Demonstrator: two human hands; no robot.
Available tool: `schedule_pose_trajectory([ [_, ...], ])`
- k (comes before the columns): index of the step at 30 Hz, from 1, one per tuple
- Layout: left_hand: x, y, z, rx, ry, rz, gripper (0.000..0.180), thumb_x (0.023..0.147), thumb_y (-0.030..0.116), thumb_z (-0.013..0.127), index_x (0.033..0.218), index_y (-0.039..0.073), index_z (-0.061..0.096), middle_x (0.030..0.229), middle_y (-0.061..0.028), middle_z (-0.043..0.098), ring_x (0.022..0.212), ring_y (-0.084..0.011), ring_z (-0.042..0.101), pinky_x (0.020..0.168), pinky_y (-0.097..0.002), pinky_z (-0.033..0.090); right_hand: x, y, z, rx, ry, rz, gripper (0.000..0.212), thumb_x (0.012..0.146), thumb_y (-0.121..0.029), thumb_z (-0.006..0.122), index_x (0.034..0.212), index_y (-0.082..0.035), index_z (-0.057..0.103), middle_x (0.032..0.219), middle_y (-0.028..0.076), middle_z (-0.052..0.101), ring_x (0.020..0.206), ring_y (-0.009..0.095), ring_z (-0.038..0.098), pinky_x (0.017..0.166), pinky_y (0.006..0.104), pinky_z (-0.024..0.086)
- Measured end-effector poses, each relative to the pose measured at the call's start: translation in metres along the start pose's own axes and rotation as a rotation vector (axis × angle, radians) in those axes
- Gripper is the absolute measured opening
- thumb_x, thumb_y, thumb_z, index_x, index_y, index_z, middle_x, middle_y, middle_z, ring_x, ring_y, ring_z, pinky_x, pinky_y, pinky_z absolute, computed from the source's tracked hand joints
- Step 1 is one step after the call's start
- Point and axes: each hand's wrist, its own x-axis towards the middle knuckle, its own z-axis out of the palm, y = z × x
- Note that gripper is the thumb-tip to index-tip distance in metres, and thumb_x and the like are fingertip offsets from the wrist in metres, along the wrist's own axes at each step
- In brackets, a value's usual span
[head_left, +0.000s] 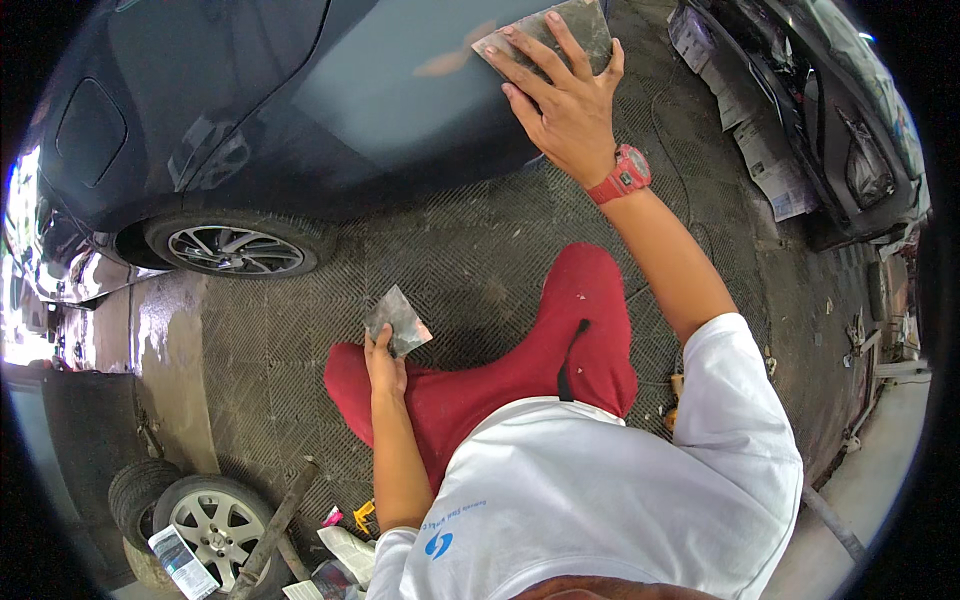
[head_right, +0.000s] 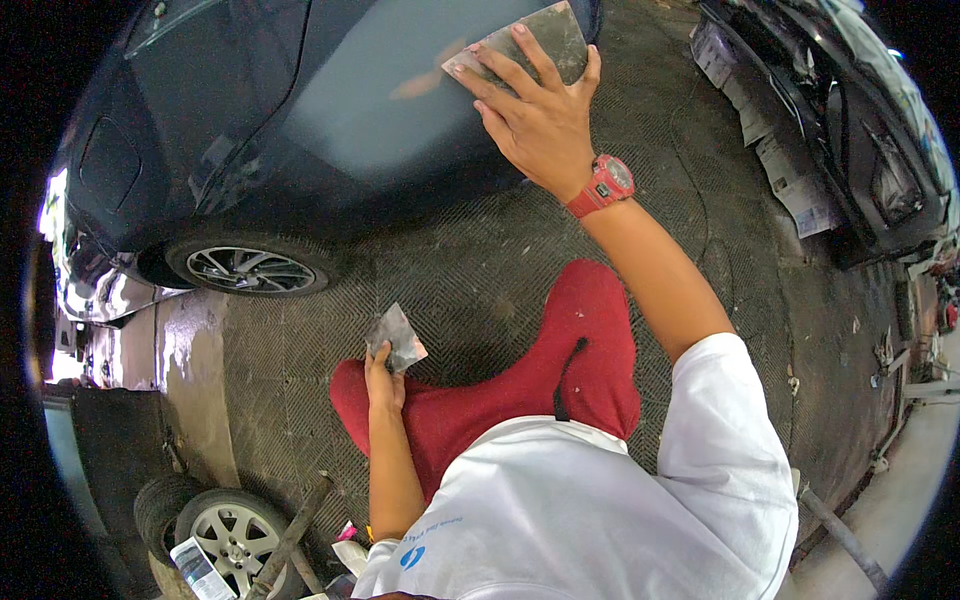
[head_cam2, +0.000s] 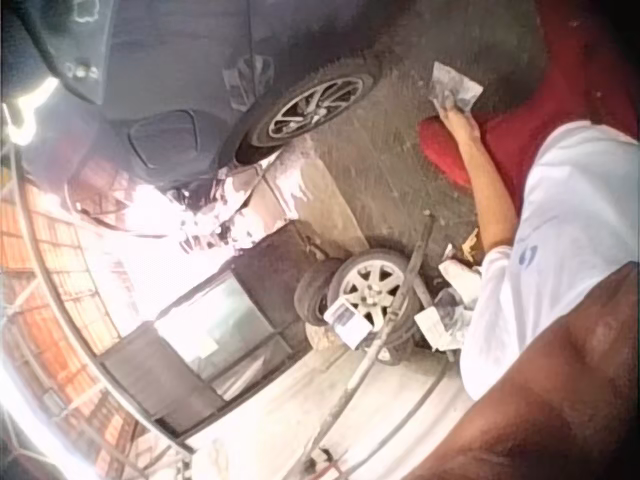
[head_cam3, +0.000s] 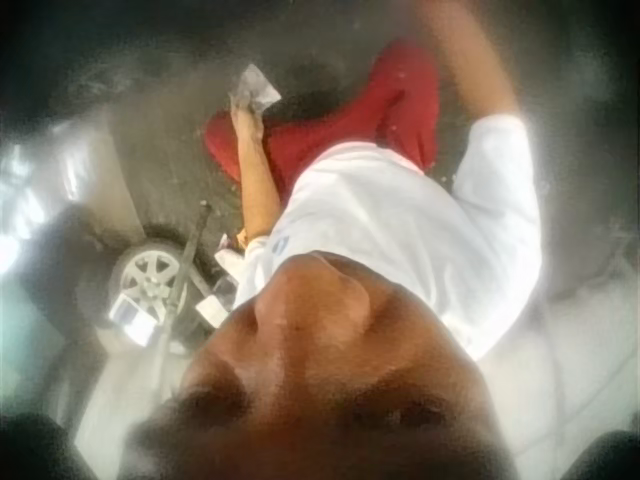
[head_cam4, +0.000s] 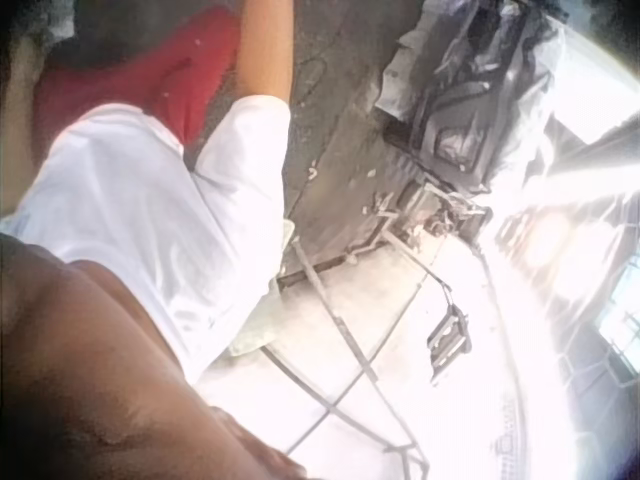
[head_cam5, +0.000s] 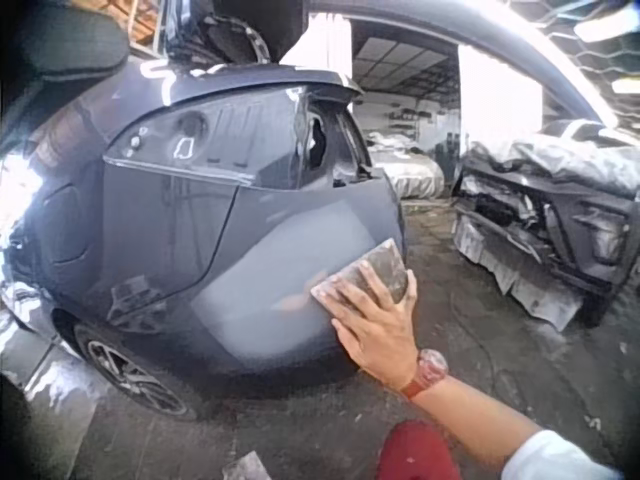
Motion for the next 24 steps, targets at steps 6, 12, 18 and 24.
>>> schedule_pose_trajectory([
  [6,0.006,-0.004,-0.006,0.017,-0.017,-0.009,0.056,0.1,0.011,0.065,0.151,0.005,0.044,0.143,-0.0087,0.057,0.128,-0.0244,0.058,0.108,-0.0416,0.05,0.005,0.002,0.01,-0.012,0.004,-0.003,0.042,0.093,-0.033,0.071,0.134,-0.039,0.069,0.145,-0.012,0.057,0.15,0.018,0.037,0.112,0.074,0.014],
  [12,0.005,-0.004,-0.008,0.03,-0.017,0.005,0.058,0.1,0.012,0.065,0.152,0.003,0.041,0.144,-0.0099,0.056,0.13,-0.0252,0.057,0.109,-0.0415,0.049,0.001,0.001,0.008,0.019,-0.007,0.002,0.042,0.094,-0.033,0.068,0.135,-0.039,0.069,0.146,-0.012,0.057,0.151,0.018,0.035,0.11,0.0756,0.015],
  [18,-0.001,0.0,0.0,0.054,-0.01,0.001,0.058,0.1,0.012,0.065,0.152,0.003,0.041,0.144,-0.0096,0.055,0.131,-0.0259,0.057,0.109,-0.0423,0.049,0.013,-0.004,0.006,-0.011,0.02,0.02,0.043,0.093,-0.032,0.068,0.136,-0.039,0.068,0.146,-0.014,0.057,0.151,0.019,0.036,0.11,0.0762,0.016],
  [24,0.002,-0.002,-0.002,0.074,-0.014,0.014,0.057,0.101,0.012,0.064,0.152,0.004,0.042,0.143,-0.0096,0.056,0.129,-0.0258,0.058,0.106,-0.0423,0.051,0.003,-0.001,0.016,-0.064,-0.05,-0.02,0.044,0.094,-0.032,0.069,0.137,-0.04,0.067,0.147,-0.014,0.057,0.151,0.018,0.035,0.113,0.074,0.012],
])
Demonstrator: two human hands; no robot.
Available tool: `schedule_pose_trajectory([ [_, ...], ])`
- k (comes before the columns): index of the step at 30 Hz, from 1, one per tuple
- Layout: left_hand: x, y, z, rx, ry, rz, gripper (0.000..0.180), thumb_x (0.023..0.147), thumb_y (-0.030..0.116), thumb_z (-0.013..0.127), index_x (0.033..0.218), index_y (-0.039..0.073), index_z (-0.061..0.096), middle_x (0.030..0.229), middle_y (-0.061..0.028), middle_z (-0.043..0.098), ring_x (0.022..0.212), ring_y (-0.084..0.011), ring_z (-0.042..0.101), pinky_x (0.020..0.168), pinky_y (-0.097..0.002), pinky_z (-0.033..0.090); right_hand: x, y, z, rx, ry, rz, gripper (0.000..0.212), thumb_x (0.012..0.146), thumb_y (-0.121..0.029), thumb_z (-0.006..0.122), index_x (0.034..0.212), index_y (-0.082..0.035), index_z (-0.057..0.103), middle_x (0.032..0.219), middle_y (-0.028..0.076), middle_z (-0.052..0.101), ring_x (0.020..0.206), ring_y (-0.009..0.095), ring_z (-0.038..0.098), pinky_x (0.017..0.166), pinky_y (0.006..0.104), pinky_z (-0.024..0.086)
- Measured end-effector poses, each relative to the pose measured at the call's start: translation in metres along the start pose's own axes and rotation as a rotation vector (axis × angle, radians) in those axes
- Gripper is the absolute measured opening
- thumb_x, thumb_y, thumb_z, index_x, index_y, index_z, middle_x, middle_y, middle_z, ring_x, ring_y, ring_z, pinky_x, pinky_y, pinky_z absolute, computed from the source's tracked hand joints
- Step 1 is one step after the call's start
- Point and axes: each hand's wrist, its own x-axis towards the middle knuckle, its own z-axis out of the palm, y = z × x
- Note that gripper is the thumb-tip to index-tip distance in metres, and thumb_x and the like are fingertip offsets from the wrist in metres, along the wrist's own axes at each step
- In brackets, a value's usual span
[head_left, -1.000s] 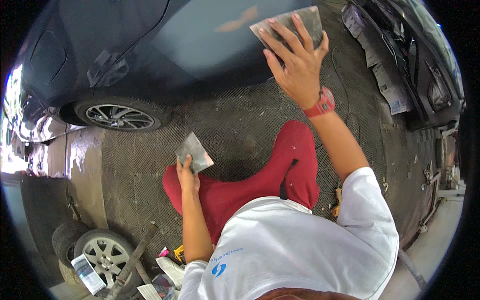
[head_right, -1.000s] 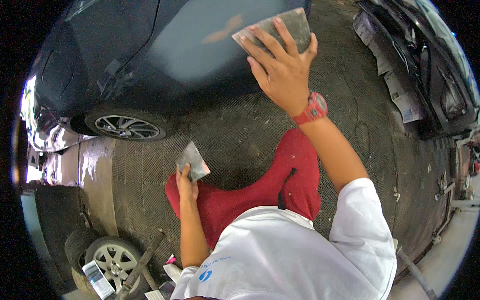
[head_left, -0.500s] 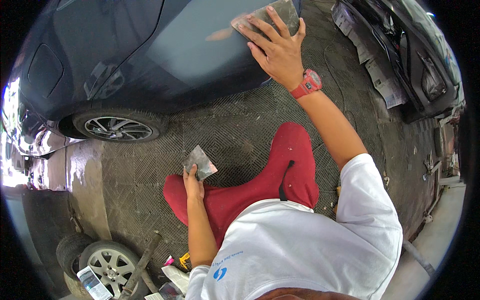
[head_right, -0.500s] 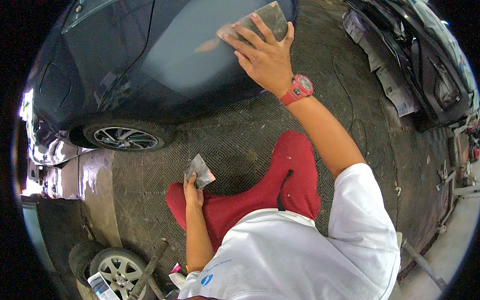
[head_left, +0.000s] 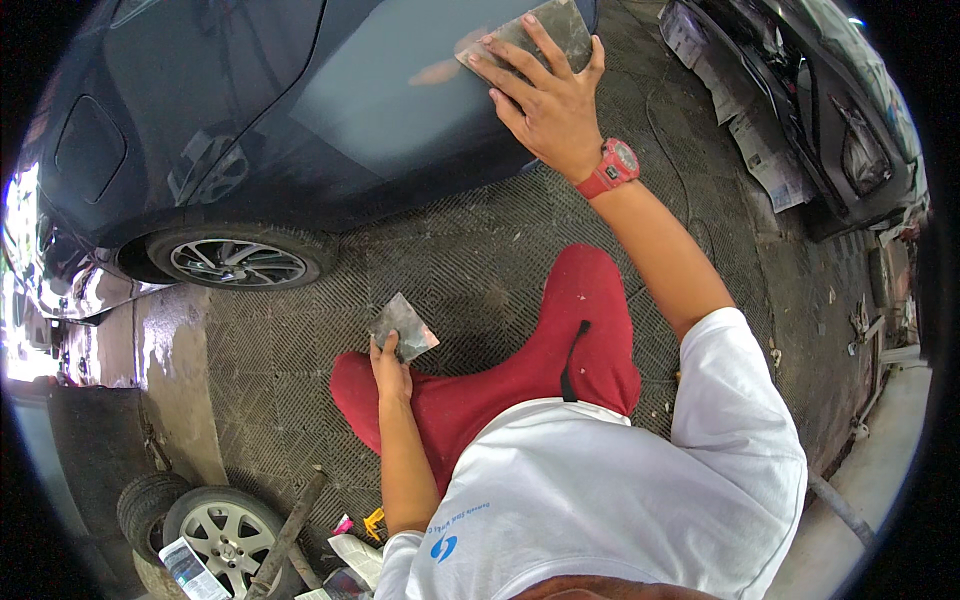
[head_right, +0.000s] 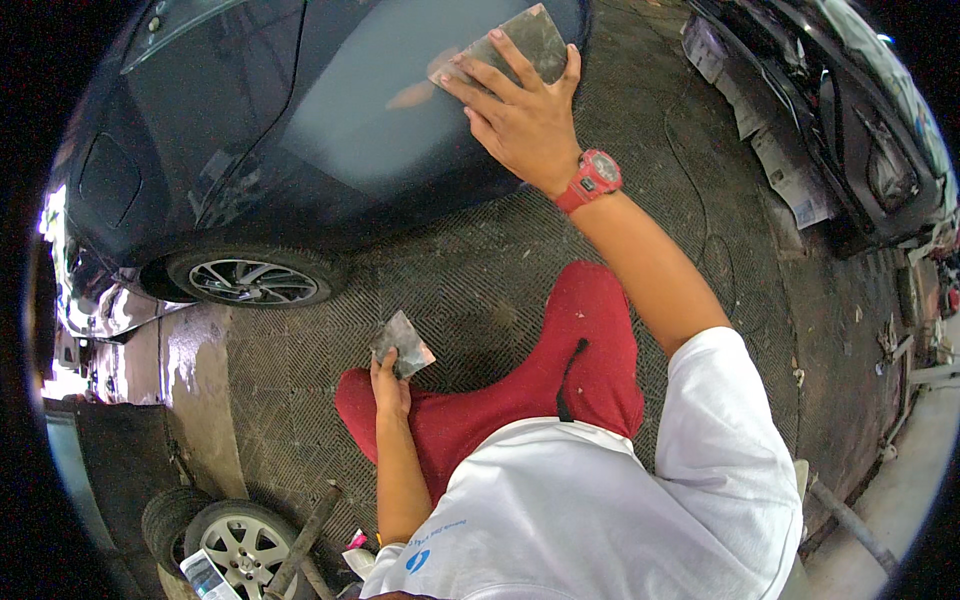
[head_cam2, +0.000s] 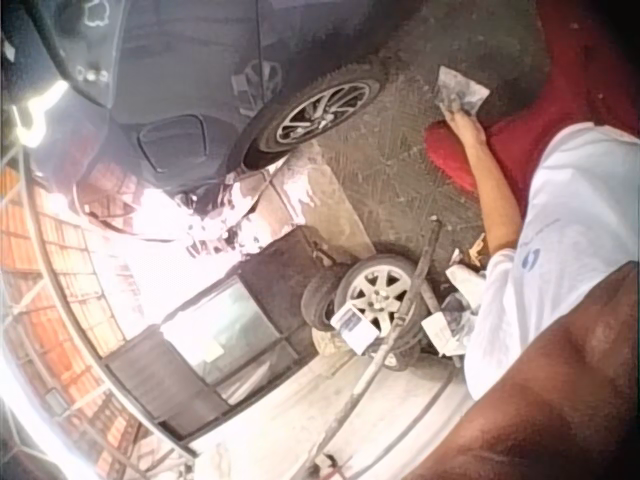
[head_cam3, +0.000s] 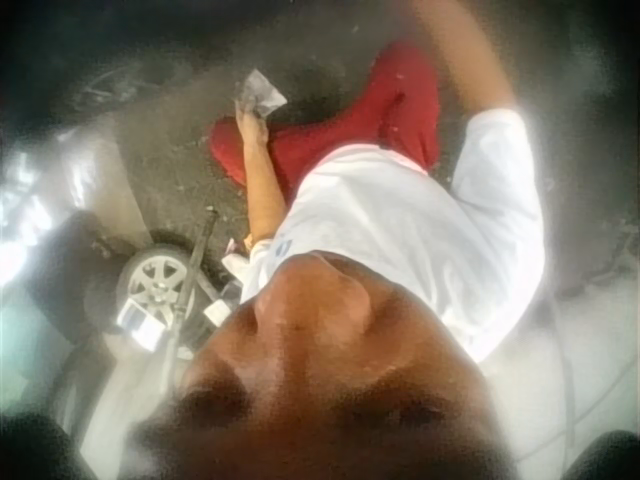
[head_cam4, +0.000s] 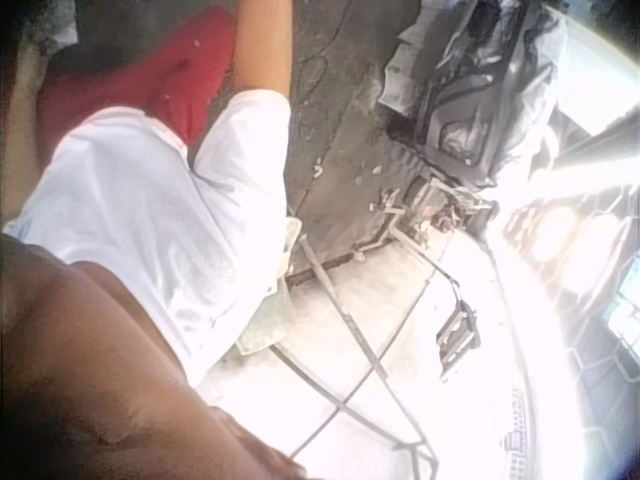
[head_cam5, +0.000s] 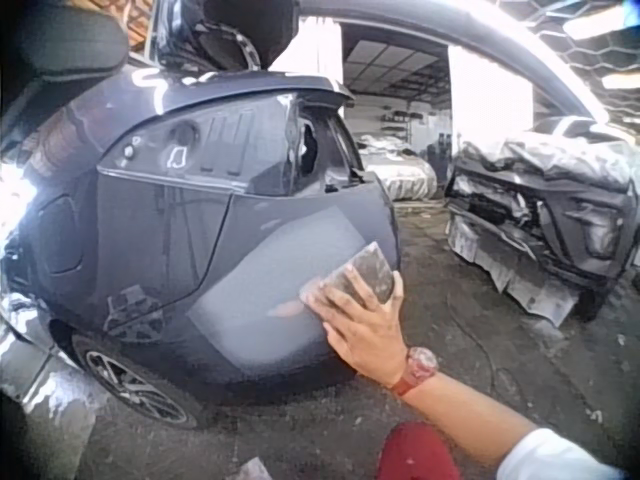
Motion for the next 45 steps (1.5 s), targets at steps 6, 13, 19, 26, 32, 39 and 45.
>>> schedule_pose_trajectory([
  [6,-0.001,0.0,0.0,-0.007,0.004,-0.009,0.056,0.101,0.012,0.064,0.152,0.004,0.042,0.144,-0.0098,0.056,0.13,-0.0262,0.057,0.108,-0.0428,0.05,-0.003,0.006,-0.012,0.035,0.004,0.041,0.043,0.095,-0.033,0.069,0.137,-0.041,0.067,0.148,-0.014,0.057,0.152,0.017,0.034,0.115,0.0709,0.01],
  [13,0.001,-0.003,-0.002,0.005,-0.02,0.007,0.058,0.101,0.014,0.065,0.153,0.005,0.042,0.144,-0.0096,0.055,0.131,-0.0262,0.057,0.109,-0.0431,0.048,0.001,0.008,0.01,0.031,0.071,0.012,0.046,0.093,-0.034,0.07,0.138,-0.041,0.066,0.146,-0.014,0.057,0.151,0.018,0.035,0.111,0.0753,0.015],
  [19,0.002,-0.003,-0.004,0.005,-0.017,0.006,0.059,0.101,0.014,0.065,0.154,0.006,0.041,0.146,-0.0102,0.054,0.132,-0.0264,0.056,0.108,-0.0432,0.048,-0.013,0.006,-0.002,0.051,-0.023,0.045,0.043,0.096,-0.032,0.069,0.138,-0.04,0.067,0.149,-0.013,0.056,0.152,0.017,0.035,0.118,0.068,0.007],
  [26,-0.001,0.001,0.001,0.03,-0.003,-0.005,0.06,0.101,0.014,0.063,0.155,0.005,0.04,0.147,-0.0108,0.054,0.132,-0.0273,0.055,0.108,-0.0439,0.048,0.008,0.004,-0.014,0.075,0.116,0.089,0.044,0.093,-0.035,0.069,0.136,-0.041,0.067,0.145,-0.012,0.058,0.149,0.017,0.038,0.11,0.076,0.017],
  [32,-0.002,0.001,0.008,0.054,0.083,-0.038,0.06,0.101,0.013,0.063,0.156,0.005,0.038,0.147,-0.0106,0.054,0.131,-0.027,0.056,0.109,-0.0446,0.048,-0.003,-0.007,0.003,0.038,0.005,0.071,0.044,0.095,-0.032,0.07,0.138,-0.04,0.067,0.15,-0.012,0.055,0.151,0.017,0.036,0.117,0.069,0.008],
  [39,-0.002,0.002,0.004,0.039,-0.004,0.0,0.059,0.101,0.012,0.062,0.155,0.003,0.039,0.149,-0.0118,0.052,0.135,-0.0282,0.054,0.11,-0.0449,0.047,-0.016,0.003,-0.003,0.025,-0.03,0.071,0.042,0.095,-0.033,0.069,0.137,-0.039,0.068,0.148,-0.013,0.057,0.153,0.017,0.035,0.117,0.0699,0.009],
  [45,-0.002,0.0,0.002,0.056,-0.022,0.009,0.058,0.102,0.013,0.062,0.155,0.004,0.04,0.149,-0.0114,0.052,0.134,-0.0274,0.055,0.108,-0.0438,0.048,-0.013,0.014,-0.012,0.056,0.104,0.183,0.041,0.093,-0.033,0.068,0.134,-0.038,0.069,0.145,-0.012,0.058,0.15,0.019,0.038,0.113,0.0723,0.014],
])
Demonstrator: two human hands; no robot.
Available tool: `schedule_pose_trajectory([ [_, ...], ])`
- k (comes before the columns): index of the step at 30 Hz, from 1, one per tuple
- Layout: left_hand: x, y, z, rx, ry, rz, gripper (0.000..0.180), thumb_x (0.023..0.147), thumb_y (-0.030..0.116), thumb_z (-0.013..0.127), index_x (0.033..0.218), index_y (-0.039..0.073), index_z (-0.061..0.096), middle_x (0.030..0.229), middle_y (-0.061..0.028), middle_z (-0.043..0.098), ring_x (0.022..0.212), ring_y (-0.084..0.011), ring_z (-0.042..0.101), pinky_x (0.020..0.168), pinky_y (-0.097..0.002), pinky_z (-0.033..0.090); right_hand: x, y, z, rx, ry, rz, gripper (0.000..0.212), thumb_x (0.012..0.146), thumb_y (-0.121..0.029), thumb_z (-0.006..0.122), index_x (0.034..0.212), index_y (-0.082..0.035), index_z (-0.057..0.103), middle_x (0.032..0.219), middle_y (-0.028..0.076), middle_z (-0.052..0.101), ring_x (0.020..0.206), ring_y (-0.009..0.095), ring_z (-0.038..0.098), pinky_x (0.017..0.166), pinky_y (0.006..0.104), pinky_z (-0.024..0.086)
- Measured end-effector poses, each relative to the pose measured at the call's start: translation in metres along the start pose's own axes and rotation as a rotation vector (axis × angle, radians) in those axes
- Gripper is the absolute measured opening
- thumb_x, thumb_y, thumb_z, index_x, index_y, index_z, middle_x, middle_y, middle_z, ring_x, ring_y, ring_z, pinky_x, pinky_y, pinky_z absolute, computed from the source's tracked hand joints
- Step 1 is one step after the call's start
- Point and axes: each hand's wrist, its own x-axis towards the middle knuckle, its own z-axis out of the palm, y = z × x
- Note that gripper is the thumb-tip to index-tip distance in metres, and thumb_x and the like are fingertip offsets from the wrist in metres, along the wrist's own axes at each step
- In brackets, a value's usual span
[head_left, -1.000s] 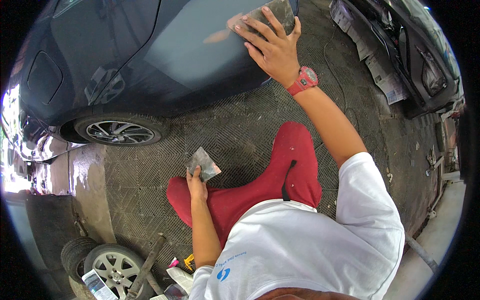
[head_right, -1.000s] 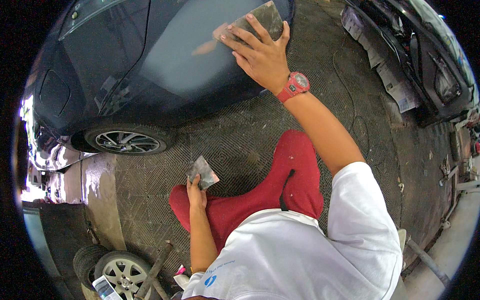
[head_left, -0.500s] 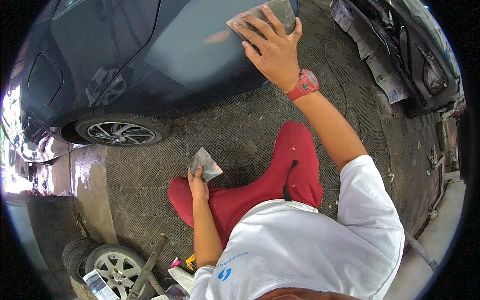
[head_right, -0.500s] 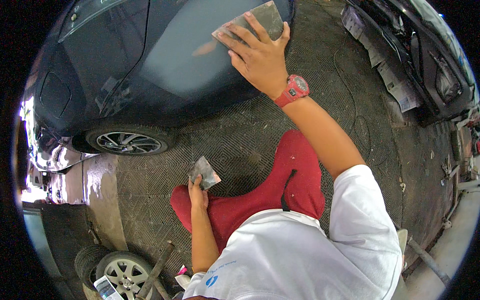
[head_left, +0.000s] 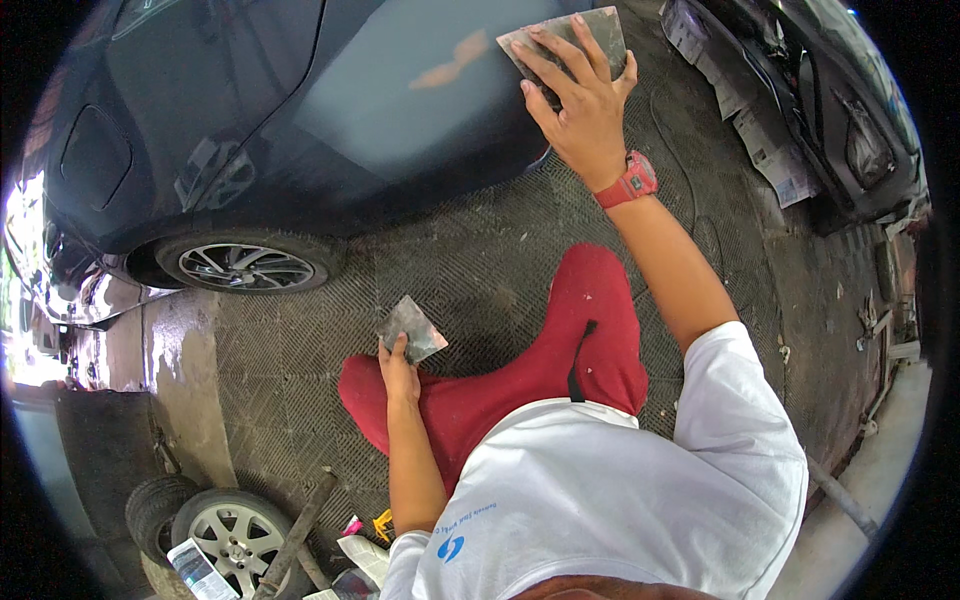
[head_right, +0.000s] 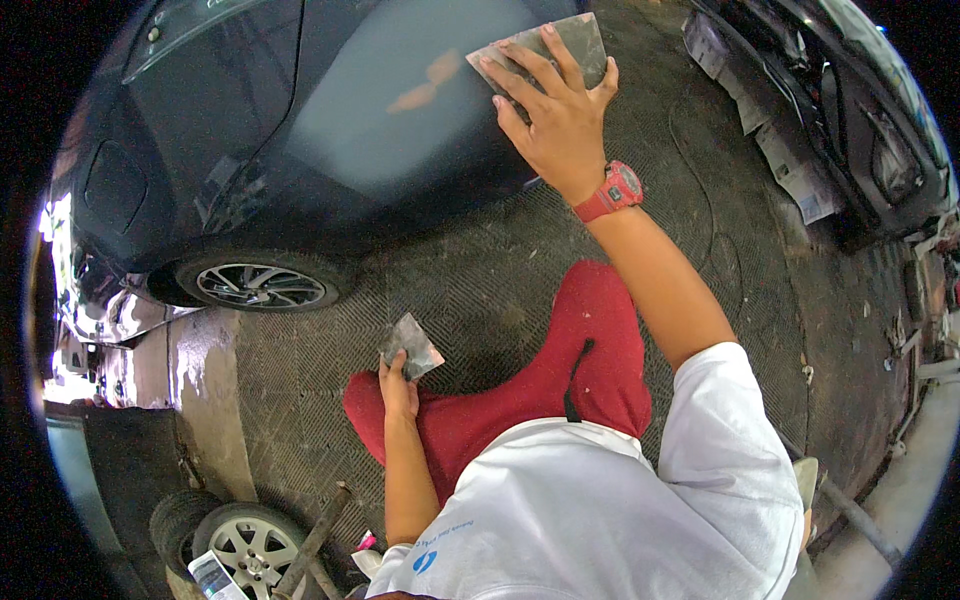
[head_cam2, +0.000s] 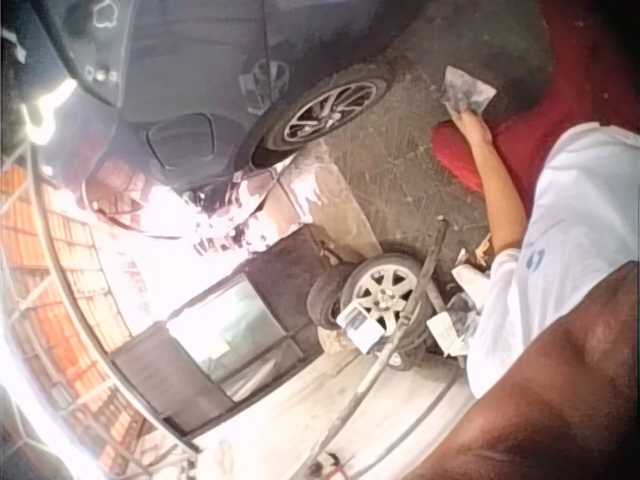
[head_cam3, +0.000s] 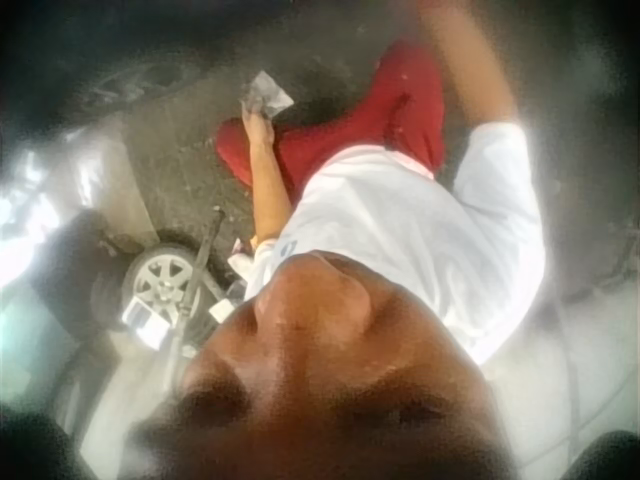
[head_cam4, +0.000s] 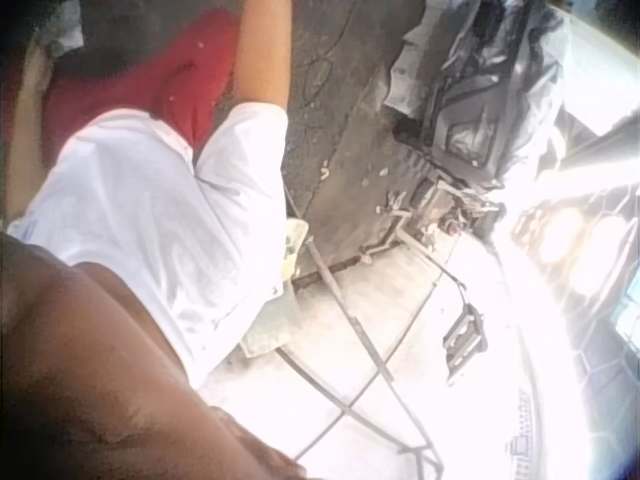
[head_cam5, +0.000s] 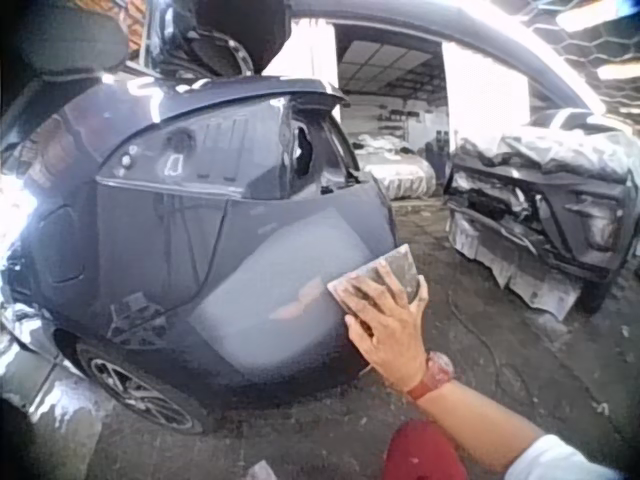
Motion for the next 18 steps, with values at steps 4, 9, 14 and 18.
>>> schedule_pose_trajectory([
  [4,0.0,0.003,0.002,-0.004,-0.015,-0.005,0.058,0.102,0.013,0.062,0.155,0.005,0.04,0.149,-0.0112,0.053,0.134,-0.0272,0.055,0.108,-0.0436,0.048,0.011,-0.006,-0.006,0.027,0.032,0.013,0.04,0.093,-0.033,0.067,0.134,-0.034,0.07,0.143,-0.011,0.06,0.149,0.02,0.04,0.112,0.0726,0.016],
  [9,0.001,0.0,0.002,-0.008,0.004,-0.005,0.057,0.102,0.014,0.064,0.154,0.005,0.041,0.145,-0.0098,0.056,0.132,-0.0263,0.056,0.108,-0.0435,0.048,0.033,-0.02,-0.027,0.118,-0.073,0.118,0.044,0.091,-0.026,0.069,0.135,-0.026,0.068,0.14,-0.001,0.061,0.148,0.027,0.04,0.115,0.0725,0.017],
  [14,0.002,-0.001,0.0,-0.003,-0.011,-0.008,0.06,0.102,0.015,0.064,0.155,0.006,0.039,0.147,-0.0099,0.054,0.133,-0.0269,0.055,0.11,-0.045,0.046,0.04,-0.022,-0.032,0.061,-0.099,0.12,0.043,0.091,-0.027,0.067,0.134,-0.021,0.068,0.14,0.001,0.06,0.146,0.028,0.042,0.115,0.0713,0.02],
  [18,0.004,-0.002,0.0,0.004,-0.016,-0.015,0.061,0.102,0.015,0.064,0.156,0.006,0.038,0.147,-0.0104,0.053,0.133,-0.0273,0.055,0.109,-0.0455,0.046,0.04,-0.029,-0.027,0.013,-0.131,0.065,0.044,0.091,-0.028,0.067,0.134,-0.02,0.068,0.143,0.0,0.059,0.15,0.029,0.037,0.116,0.0707,0.02],
])
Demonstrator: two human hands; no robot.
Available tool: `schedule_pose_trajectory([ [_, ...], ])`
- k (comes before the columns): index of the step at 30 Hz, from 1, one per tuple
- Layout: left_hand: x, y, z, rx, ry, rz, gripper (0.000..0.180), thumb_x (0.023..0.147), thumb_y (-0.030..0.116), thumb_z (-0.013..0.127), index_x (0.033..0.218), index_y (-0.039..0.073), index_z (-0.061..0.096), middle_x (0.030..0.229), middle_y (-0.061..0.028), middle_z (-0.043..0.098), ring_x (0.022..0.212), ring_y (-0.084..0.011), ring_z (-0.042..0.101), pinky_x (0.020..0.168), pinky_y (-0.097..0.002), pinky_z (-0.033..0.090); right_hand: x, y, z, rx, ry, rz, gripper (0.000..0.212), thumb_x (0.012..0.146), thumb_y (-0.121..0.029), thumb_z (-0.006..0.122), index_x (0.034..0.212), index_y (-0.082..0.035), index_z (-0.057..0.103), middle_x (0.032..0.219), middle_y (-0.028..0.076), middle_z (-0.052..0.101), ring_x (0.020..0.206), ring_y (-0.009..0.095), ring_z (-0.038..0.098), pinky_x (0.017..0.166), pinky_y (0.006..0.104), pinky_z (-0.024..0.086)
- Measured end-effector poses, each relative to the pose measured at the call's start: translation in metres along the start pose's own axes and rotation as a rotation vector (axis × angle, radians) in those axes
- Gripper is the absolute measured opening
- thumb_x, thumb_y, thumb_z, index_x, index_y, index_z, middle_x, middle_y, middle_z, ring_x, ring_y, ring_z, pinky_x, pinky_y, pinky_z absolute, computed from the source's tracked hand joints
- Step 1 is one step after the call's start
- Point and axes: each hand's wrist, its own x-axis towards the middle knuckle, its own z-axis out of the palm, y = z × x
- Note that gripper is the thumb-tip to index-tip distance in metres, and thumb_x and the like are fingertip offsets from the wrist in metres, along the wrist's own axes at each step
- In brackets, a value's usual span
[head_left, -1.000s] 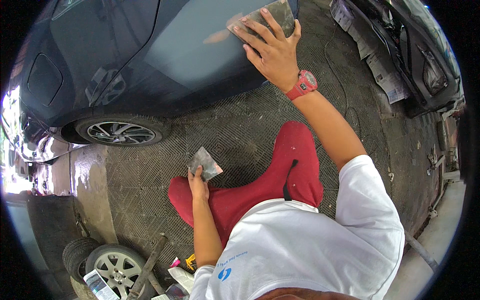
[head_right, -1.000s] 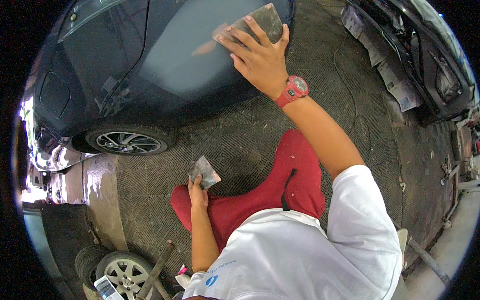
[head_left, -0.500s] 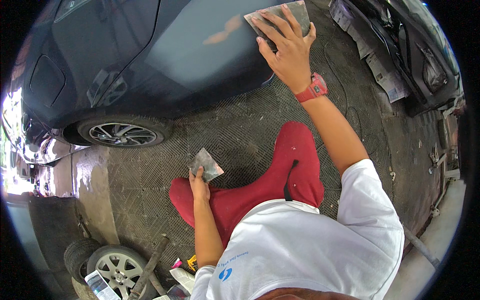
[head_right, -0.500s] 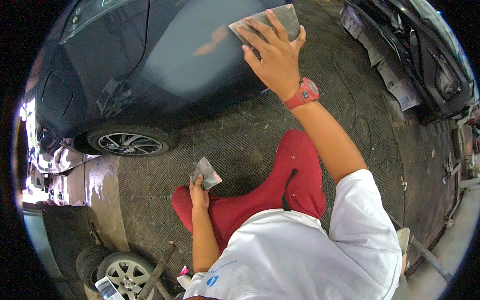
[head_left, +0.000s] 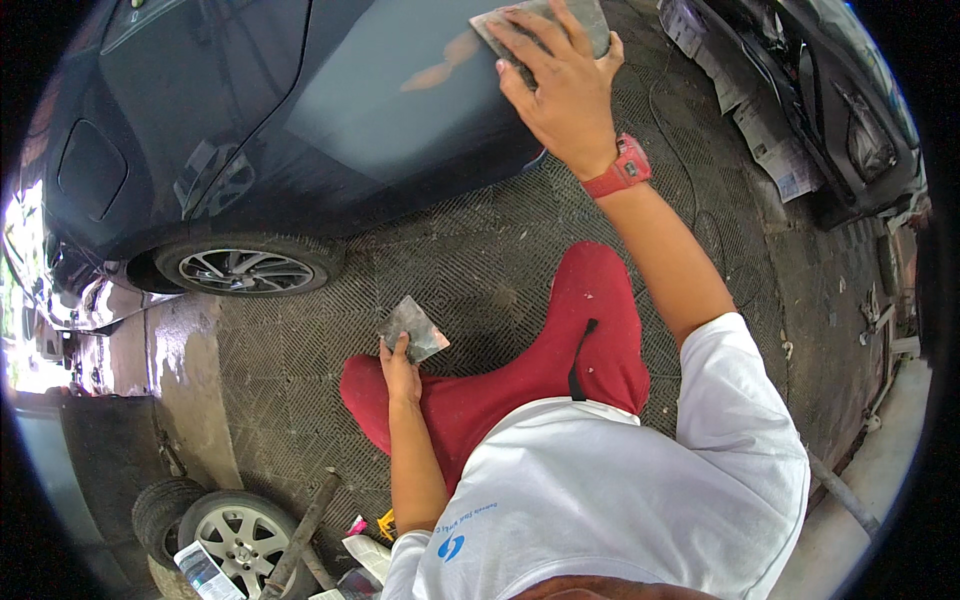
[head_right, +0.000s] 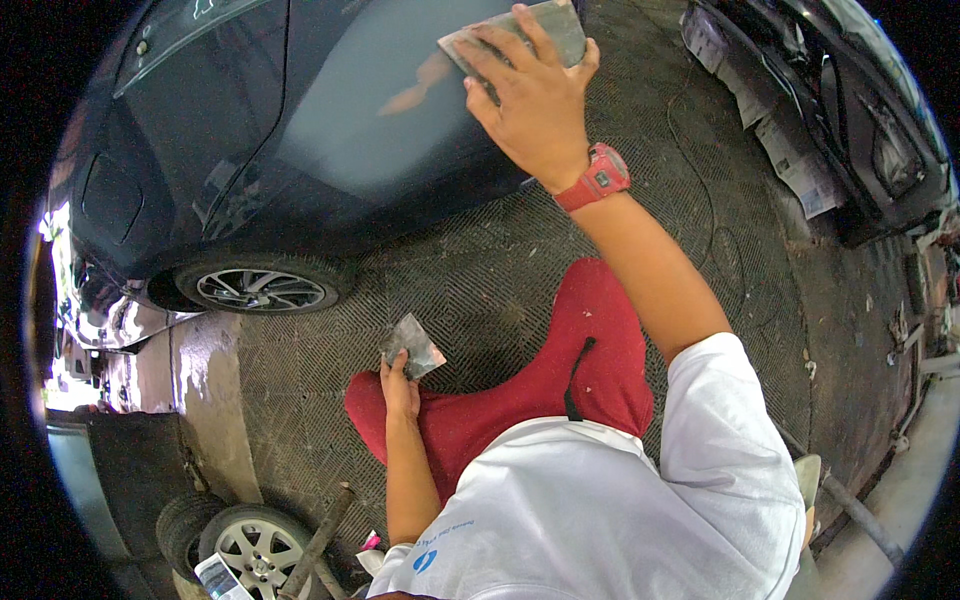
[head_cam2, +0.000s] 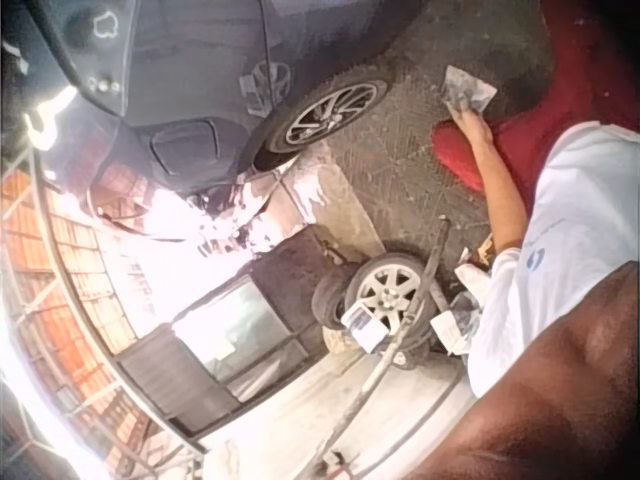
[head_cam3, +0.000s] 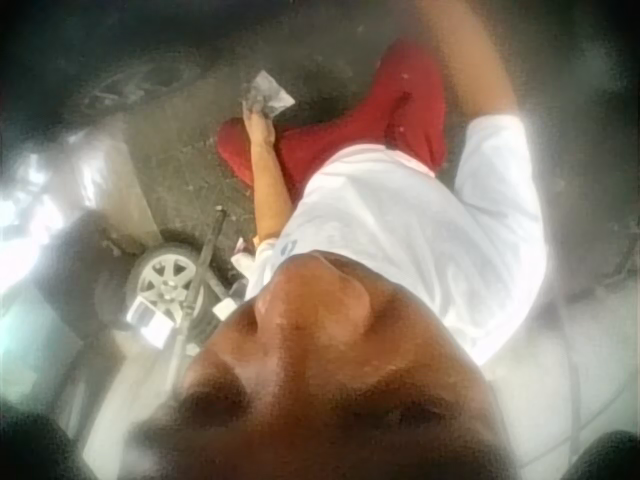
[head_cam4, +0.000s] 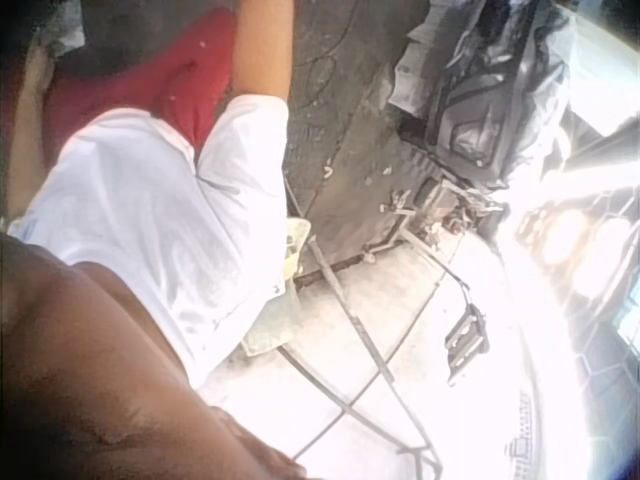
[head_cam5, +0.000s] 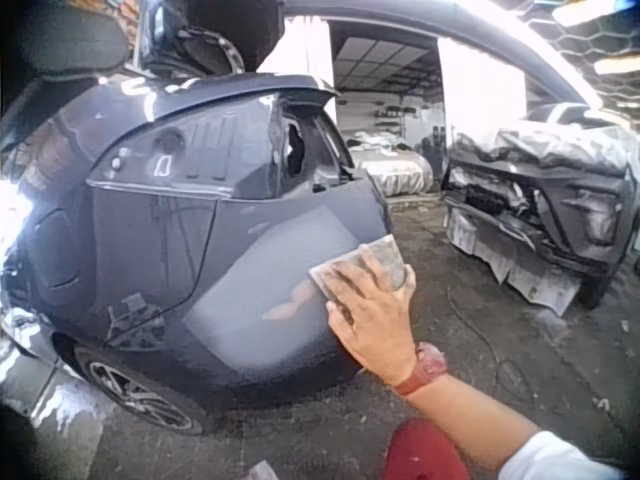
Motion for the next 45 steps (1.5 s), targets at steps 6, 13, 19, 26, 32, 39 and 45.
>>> schedule_pose_trajectory([
  [6,0.001,0.001,0.004,0.004,0.011,0.0,0.059,0.102,0.013,0.062,0.155,0.004,0.039,0.147,-0.0111,0.054,0.133,-0.0272,0.056,0.108,-0.0446,0.048,-0.032,0.008,0.002,0.032,0.015,0.003,0.042,0.093,-0.031,0.066,0.135,-0.028,0.069,0.139,-0.007,0.062,0.143,0.025,0.046,0.112,0.0675,0.022],
  [13,0.002,-0.001,-0.001,-0.031,0.02,0.002,0.057,0.102,0.01,0.061,0.154,0.003,0.04,0.144,-0.0111,0.056,0.13,-0.0261,0.058,0.108,-0.0423,0.05,-0.128,-0.013,-0.035,1.688,-0.129,1.117,0.05,0.105,-0.027,0.062,0.15,-0.011,0.051,0.14,0.007,0.061,0.123,0.019,0.063,0.084,0.0363,0.058],
  [19,-0.025,0.03,0.016,-0.115,-0.269,-0.215,0.055,0.097,0.006,0.066,0.149,0.001,0.048,0.133,-0.0099,0.064,0.117,-0.0225,0.066,0.101,-0.0359,0.055,-0.233,-0.044,-0.01,1.774,-0.994,1.302,0.044,0.102,-0.018,0.069,0.141,-0.005,0.054,0.123,0.006,0.067,0.103,0.015,0.068,0.075,0.0341,0.062],
  [26,-0.05,0.05,0.028,-0.19,-0.328,-0.146,0.054,0.097,0.003,0.064,0.149,0.004,0.05,0.127,-0.0094,0.068,0.113,-0.0233,0.068,0.097,-0.0399,0.057,-0.29,-0.045,0.012,1.681,-1.159,1.137,0.041,0.097,-0.012,0.072,0.134,-0.002,0.059,0.121,0.005,0.069,0.108,0.013,0.064,0.097,0.0317,0.051],
  [32,-0.054,0.036,0.063,0.456,-0.188,0.163,0.053,0.105,0.024,0.064,0.15,-0.001,0.048,0.137,-0.0112,0.061,0.123,-0.0204,0.056,0.109,-0.0331,0.041,-0.241,-0.062,0.009,1.038,-0.838,0.478,0.054,0.083,0.007,0.056,0.132,-0.014,0.062,0.122,0.014,0.067,0.12,0.041,0.062,0.106,0.049,0.049],
  [39,-0.047,0.043,0.082,0.212,0.2,0.326,0.053,0.108,0.027,0.06,0.151,0.001,0.044,0.137,-0.012,0.06,0.126,-0.0228,0.055,0.11,-0.0374,0.042,-0.248,-0.09,-0.004,0.621,-1.03,-0.16,0.057,0.089,-0.012,0.061,0.14,-0.038,0.063,0.144,0.003,0.056,0.145,0.031,0.043,0.121,0.0736,0.017],
  [45,-0.092,0.116,0.102,0.024,0.192,0.053,0.049,0.104,0.019,0.063,0.148,0.004,0.046,0.134,-0.0113,0.061,0.115,-0.0237,0.063,0.098,-0.0394,0.053,-0.115,-0.093,-0.099,0.987,-1.021,-0.187,0.065,0.09,-0.006,0.058,0.147,-0.037,0.056,0.155,0.006,0.046,0.15,0.038,0.036,0.12,0.0725,0.024],
])
